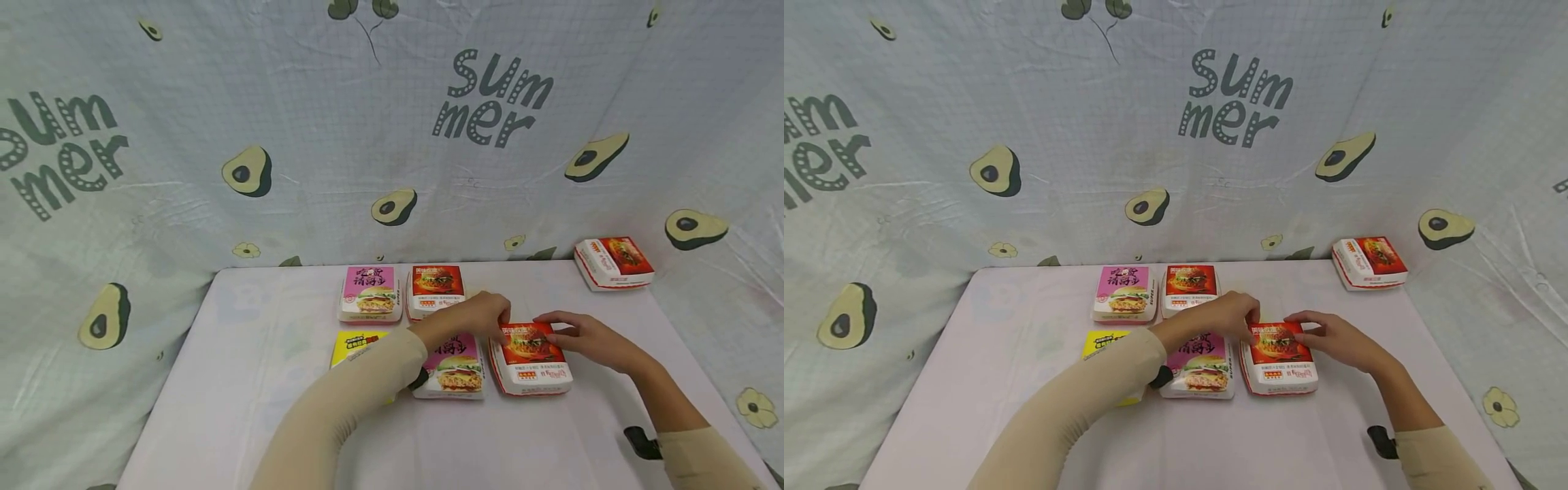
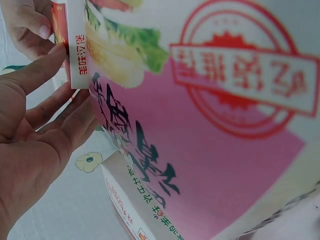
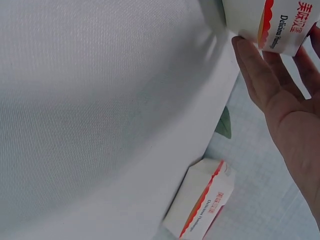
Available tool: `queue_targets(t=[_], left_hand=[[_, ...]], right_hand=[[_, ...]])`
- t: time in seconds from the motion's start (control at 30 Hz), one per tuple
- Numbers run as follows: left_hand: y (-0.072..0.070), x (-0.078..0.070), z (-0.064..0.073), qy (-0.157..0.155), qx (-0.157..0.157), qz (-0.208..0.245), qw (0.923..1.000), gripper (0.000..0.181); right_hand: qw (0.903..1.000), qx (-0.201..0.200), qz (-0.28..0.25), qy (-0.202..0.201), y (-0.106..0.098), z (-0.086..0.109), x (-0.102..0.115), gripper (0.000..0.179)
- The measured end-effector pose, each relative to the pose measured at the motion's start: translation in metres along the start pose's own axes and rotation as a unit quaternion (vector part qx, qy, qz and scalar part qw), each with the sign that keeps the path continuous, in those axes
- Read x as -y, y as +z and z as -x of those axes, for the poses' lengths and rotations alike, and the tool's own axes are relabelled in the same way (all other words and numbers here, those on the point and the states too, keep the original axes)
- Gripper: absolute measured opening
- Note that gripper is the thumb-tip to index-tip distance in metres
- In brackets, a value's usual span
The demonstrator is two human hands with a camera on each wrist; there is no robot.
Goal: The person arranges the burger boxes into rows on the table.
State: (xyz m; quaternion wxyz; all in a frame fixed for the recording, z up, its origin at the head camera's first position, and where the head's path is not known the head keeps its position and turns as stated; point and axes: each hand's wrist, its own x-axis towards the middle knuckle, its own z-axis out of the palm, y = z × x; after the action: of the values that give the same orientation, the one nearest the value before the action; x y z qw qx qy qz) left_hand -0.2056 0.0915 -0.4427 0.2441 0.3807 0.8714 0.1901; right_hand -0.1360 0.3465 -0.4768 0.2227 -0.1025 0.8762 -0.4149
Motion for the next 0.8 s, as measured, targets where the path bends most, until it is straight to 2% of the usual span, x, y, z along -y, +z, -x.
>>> queue_targets(t=[0.37,0.53,0.63,0.8], left_hand=[[0.001,-0.004,0.002,-0.005,0.015,-0.006,0.9999,0.028],[0.001,-0.006,0.002,-0.007,0.017,-0.018,0.9997,0.035],[-0.001,-0.007,0.004,-0.003,0.017,-0.018,0.9997,0.039],[-0.005,-0.008,0.009,-0.003,0.007,0.0,1.0,0.049]], right_hand=[[0.9998,0.016,-0.004,0.014,-0.001,0.003,0.006,0.053],[0.9998,0.014,0.011,0.003,-0.003,0.003,0.008,0.053],[0.9995,-0.007,0.029,-0.01,-0.007,0.003,0.008,0.051],[0.9936,-0.088,0.07,0.005,-0.016,0.003,0.013,0.052]])
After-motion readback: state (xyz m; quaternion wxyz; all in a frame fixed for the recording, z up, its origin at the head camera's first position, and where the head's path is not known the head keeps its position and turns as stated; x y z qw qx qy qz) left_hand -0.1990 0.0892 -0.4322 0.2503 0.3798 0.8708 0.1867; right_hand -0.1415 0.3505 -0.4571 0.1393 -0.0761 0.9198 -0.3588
